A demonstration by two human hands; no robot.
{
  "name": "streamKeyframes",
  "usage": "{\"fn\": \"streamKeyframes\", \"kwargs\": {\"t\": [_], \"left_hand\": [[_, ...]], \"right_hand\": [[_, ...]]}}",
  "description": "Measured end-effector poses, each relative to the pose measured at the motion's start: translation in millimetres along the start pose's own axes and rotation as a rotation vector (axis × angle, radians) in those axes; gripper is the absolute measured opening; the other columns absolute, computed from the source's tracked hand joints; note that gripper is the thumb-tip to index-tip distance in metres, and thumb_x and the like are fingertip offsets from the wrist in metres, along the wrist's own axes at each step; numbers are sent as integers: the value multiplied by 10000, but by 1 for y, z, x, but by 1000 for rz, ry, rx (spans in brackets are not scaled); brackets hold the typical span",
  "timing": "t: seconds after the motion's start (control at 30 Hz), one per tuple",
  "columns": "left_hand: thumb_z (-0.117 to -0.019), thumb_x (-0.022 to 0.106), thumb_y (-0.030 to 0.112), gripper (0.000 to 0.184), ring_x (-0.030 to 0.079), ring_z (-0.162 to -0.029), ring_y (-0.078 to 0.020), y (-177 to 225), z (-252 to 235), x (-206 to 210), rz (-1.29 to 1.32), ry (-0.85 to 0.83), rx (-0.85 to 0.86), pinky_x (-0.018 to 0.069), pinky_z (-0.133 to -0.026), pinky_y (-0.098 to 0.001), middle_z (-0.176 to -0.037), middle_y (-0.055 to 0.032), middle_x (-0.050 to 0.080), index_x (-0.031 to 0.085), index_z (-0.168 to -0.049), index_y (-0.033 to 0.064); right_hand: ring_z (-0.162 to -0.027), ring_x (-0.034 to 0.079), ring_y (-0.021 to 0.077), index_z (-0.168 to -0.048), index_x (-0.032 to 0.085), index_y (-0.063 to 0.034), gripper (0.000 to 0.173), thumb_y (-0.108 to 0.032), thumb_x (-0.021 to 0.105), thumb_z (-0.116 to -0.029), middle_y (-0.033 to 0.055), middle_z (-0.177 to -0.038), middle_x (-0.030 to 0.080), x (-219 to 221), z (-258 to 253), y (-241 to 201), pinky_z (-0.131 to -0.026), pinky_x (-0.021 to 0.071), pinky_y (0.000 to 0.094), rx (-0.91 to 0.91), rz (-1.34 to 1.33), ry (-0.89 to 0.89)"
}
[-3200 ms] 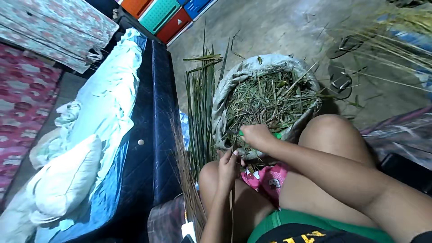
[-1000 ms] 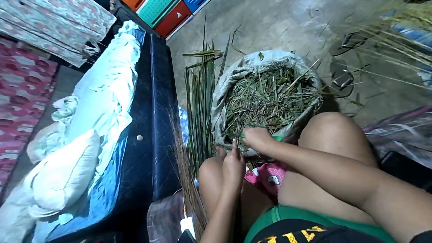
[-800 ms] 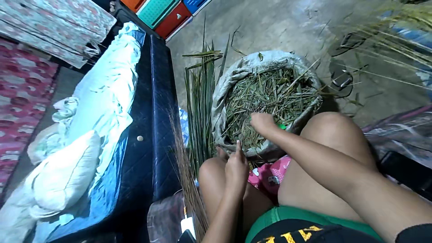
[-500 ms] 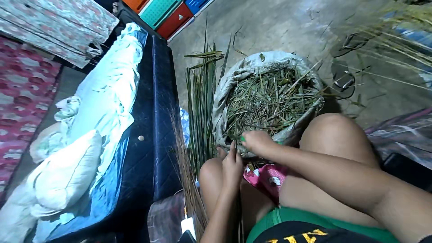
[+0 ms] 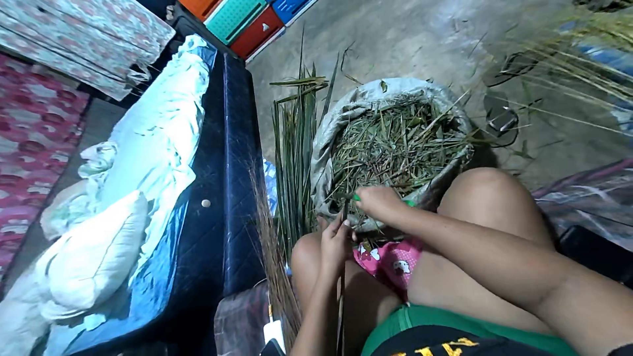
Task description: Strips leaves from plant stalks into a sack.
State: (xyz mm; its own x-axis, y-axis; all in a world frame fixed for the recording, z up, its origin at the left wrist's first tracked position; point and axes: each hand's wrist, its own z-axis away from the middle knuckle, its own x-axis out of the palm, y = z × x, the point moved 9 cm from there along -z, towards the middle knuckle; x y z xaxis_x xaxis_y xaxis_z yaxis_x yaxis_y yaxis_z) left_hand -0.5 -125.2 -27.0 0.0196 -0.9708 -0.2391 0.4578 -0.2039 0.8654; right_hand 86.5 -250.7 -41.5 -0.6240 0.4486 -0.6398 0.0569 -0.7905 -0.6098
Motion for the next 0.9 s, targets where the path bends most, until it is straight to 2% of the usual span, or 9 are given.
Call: {"fn": "streamKeyframes", "kwargs": {"t": [0.17, 0.23, 0.33, 0.47, 0.57, 0.67, 0.73, 0.83, 0.9], "left_hand": [[-1100, 391, 90, 400, 421, -433, -30, -3, 2, 3, 24, -33, -10, 328, -382, -180, -658, -17, 574, 482, -1468, -38], [-1103, 390, 91, 396, 412, -422, -29, -3, 1, 3, 47, -29, -21, 327, -373, -178, -654, -20, 571, 481, -1465, -41], [-1103, 393, 94, 399, 398, -411, -26, 0, 0, 5, 82, -31, -47, 323, -368, -176, -654, -20, 569, 471, -1471, -41], [-1102, 388, 103, 407, 400, -408, -32, 4, 8, 8, 110, -57, -68, 339, -369, -183, -654, -22, 562, 462, -1481, -28], [-1097, 388, 103, 393, 424, -425, -32, 8, 21, 9, 99, -69, -58, 350, -383, -179, -663, -22, 575, 485, -1453, -32], [-1097, 390, 89, 373, 446, -437, -31, 6, 24, 11, 67, -70, -27, 360, -394, -182, -663, -26, 595, 489, -1426, -59], [-1098, 403, 86, 347, 469, -436, -36, 4, 27, 14, 46, -53, -14, 386, -400, -193, -656, -29, 610, 501, -1392, -70], [-1079, 451, 66, 382, 502, -449, -58, 9, 38, 19, -7, -64, 19, 427, -422, -219, -691, -55, 644, 474, -1436, -67], [-1071, 459, 69, 424, 528, -485, -61, 15, 46, 22, -65, -117, 44, 460, -459, -230, -746, -54, 659, 436, -1473, -59]], "right_hand": [[-1092, 676, 469, -1207, 671, 4, 341, -281, 537, -1078, 264, -1150, 700, -45, -34, 62, -873, 519, 666, 193, -91, 212], [-1110, 668, 461, -1206, 672, 1, 341, -284, 547, -1067, 263, -1155, 695, -46, -26, 48, -896, 514, 663, 126, -96, 190], [-1170, 641, 474, -1266, 634, 13, 393, -306, 495, -1084, 285, -1215, 671, -16, -7, 11, -937, 486, 668, -37, -15, 32], [-1190, 648, 450, -1282, 623, 15, 385, -284, 480, -1087, 268, -1244, 673, -29, -18, 38, -945, 501, 644, 123, 5, 108], [-1210, 637, 443, -1309, 615, 10, 438, -341, 454, -1102, 270, -1274, 660, -51, -28, 65, -988, 490, 638, 176, -176, 201], [-1237, 614, 424, -1358, 597, 41, 545, -425, 463, -1109, 291, -1314, 630, -40, -19, 39, -1071, 454, 595, 1, -497, 145], [-1076, 641, 374, -1334, 598, 44, 477, -362, 497, -1105, 274, -1211, 646, -21, -14, 14, -979, 488, 548, -104, -576, 72], [-784, 562, 233, -1262, 592, 18, 354, -286, 497, -1107, 158, -974, 597, -16, -7, 4, -745, 489, 420, -110, -661, 78], [-794, 567, 227, -1274, 594, 12, 356, -290, 512, -1103, 153, -983, 610, -33, -4, 16, -756, 495, 422, -72, -729, 206]]}}
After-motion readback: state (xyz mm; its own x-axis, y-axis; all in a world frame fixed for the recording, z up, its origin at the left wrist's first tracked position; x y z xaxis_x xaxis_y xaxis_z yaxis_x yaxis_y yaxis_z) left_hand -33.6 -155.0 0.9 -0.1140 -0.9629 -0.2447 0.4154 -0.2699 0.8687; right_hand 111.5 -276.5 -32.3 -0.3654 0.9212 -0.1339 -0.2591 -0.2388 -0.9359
